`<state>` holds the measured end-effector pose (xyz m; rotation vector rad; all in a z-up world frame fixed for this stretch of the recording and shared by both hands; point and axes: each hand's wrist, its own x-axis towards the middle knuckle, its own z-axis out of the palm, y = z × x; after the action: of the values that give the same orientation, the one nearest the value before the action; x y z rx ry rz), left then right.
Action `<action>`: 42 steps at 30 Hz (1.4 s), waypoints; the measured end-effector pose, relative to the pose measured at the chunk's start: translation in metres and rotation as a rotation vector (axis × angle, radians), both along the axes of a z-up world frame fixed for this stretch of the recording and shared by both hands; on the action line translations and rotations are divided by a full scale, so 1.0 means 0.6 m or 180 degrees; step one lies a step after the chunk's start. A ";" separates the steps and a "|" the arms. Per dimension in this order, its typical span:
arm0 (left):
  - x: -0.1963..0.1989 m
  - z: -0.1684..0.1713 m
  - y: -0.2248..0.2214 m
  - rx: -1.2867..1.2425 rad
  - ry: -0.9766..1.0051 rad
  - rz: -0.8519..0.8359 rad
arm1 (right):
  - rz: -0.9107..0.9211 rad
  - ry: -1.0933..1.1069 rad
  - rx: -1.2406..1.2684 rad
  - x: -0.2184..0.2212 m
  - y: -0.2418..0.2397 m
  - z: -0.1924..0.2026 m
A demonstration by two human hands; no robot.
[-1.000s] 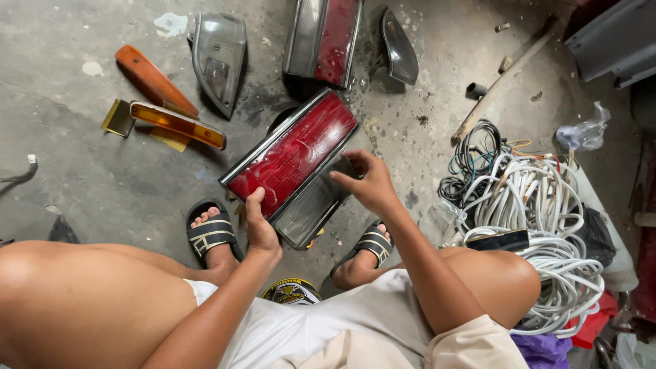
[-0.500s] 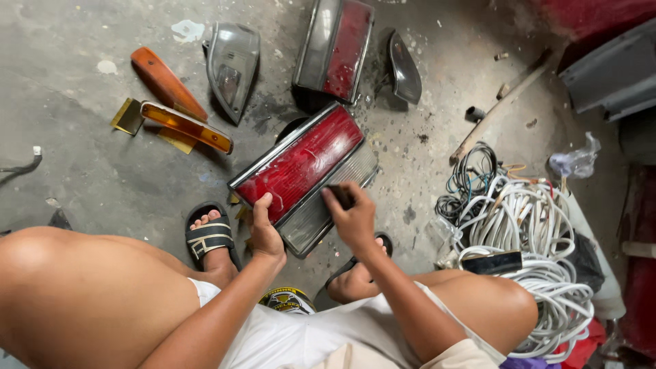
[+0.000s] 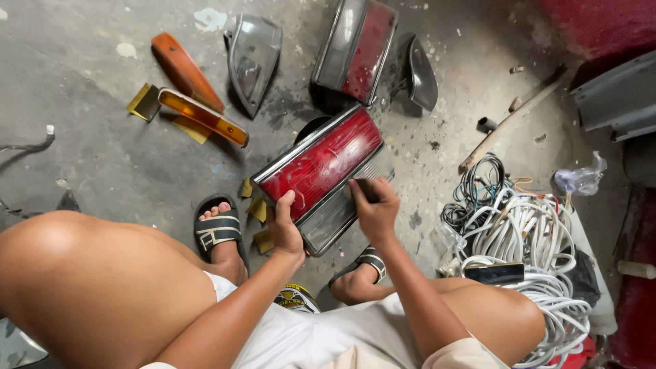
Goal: The person scrubs a red car taillight lens with a small black abrasive pad. They work on the surface of the taillight, which is resting on the floor, and occasionally rotate the object to reach different areas.
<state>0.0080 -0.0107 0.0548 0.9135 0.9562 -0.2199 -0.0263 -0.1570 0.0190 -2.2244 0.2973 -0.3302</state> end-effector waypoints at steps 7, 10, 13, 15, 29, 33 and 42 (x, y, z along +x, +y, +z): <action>-0.009 -0.033 -0.021 0.0045 -0.0116 0.0110 | 0.0132 -0.0555 -0.0338 0.019 -0.060 -0.025; -0.014 -0.065 -0.011 0.0116 -0.0193 0.0103 | 0.0640 -0.0487 -0.0195 -0.027 0.078 0.047; -0.014 -0.060 -0.017 0.0092 -0.0179 0.0011 | 0.0495 -0.0773 -0.0112 0.014 -0.027 -0.006; -0.016 -0.096 -0.009 0.0117 -0.0216 0.0008 | 0.0453 -0.0723 0.0031 0.014 0.007 0.028; -0.005 -0.041 -0.005 0.0191 -0.0198 -0.0135 | 0.0592 -0.0724 -0.0081 0.024 0.006 0.029; -0.003 -0.047 -0.019 0.0130 -0.0342 0.0019 | 0.0333 -0.0647 -0.0569 -0.002 0.042 0.040; -0.002 -0.031 -0.020 -0.0042 -0.0385 0.0175 | 0.0532 -0.1028 -0.0459 -0.002 0.053 0.045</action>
<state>0.0067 -0.0226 0.0364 0.8773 0.8657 -0.1227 -0.0276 -0.1251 0.0457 -2.2731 -0.0884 -0.6261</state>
